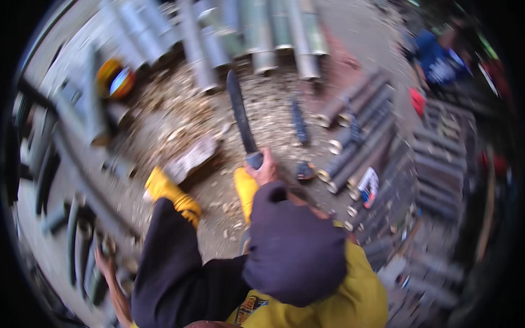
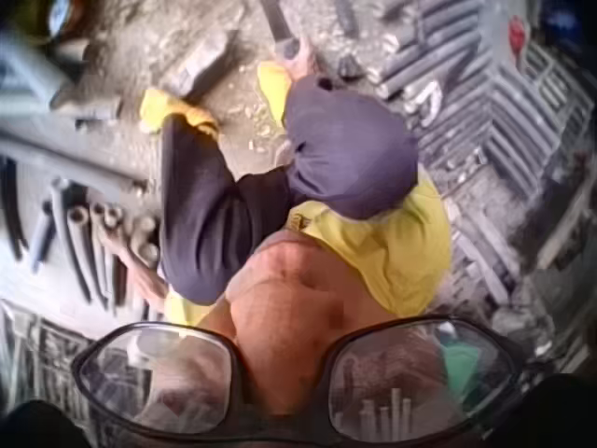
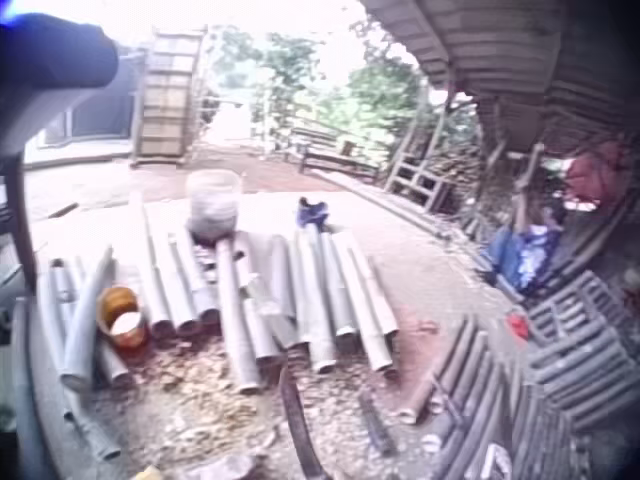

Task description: The person processes bamboo by sawing sections, removing knots with a machete, and measuring pieces with a tape measure.

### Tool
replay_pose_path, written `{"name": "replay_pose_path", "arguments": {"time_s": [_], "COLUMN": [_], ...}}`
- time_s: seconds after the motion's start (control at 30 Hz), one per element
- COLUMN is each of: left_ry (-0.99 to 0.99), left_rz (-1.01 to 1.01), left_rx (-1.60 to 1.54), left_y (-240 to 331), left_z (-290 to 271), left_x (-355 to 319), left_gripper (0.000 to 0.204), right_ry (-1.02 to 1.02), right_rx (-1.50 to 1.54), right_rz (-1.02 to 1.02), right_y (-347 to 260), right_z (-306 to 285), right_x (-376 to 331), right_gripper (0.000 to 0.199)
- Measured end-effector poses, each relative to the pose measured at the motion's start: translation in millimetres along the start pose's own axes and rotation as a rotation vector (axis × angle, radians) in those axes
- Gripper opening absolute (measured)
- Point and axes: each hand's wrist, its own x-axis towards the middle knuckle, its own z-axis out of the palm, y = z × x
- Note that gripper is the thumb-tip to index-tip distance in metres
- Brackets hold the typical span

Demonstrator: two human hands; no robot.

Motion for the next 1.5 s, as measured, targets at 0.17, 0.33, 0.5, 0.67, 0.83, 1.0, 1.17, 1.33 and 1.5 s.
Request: {"name": "replay_pose_path", "arguments": {"time_s": [0.17, 0.33, 0.5, 0.67, 0.83, 1.0, 1.17, 1.33, 1.5], "left_ry": [0.04, 0.006, -0.322, -0.67, -0.873, -0.985, -1.125, -1.216, -1.27], "left_rz": [0.318, 0.522, 0.439, 0.658, 0.598, 0.615, 0.605, 0.368, 0.391], "left_rx": [-0.077, -0.388, -0.532, -0.609, -0.722, -0.74, -0.782, -0.656, -0.689], "left_y": [77, 203, 344, 461, 508, 538, 533, 523, 515], "left_z": [-30, -70, -34, -36, -18, -13, 5, -13, -8], "left_x": [-46, -66, -15, 40, 47, 46, 54, 63, 71], "left_gripper": [0.058, 0.056, 0.048, 0.065, 0.067, 0.066, 0.056, 0.058, 0.067], "right_ry": [0.245, 0.484, 0.545, 0.647, 0.533, -0.574, -0.541, -0.586, -0.597], "right_rx": [0.191, -0.02, -0.139, -0.047, 0.018, 0.797, 0.975, 1.021, 1.102], "right_rz": [0.316, 0.305, 0.361, 0.511, 0.018, 0.311, 0.162, 0.22, 0.26], "right_y": [80, 153, 256, 238, 146, -26, -30, -35, -34], "right_z": [-98, -105, -146, -144, -115, -65, -7, -3, 2], "right_x": [-26, 76, 197, 256, 191, 66, 53, 48, 45], "right_gripper": [0.05, 0.048, 0.056, 0.075, 0.048, 0.057, 0.06, 0.06, 0.061]}}
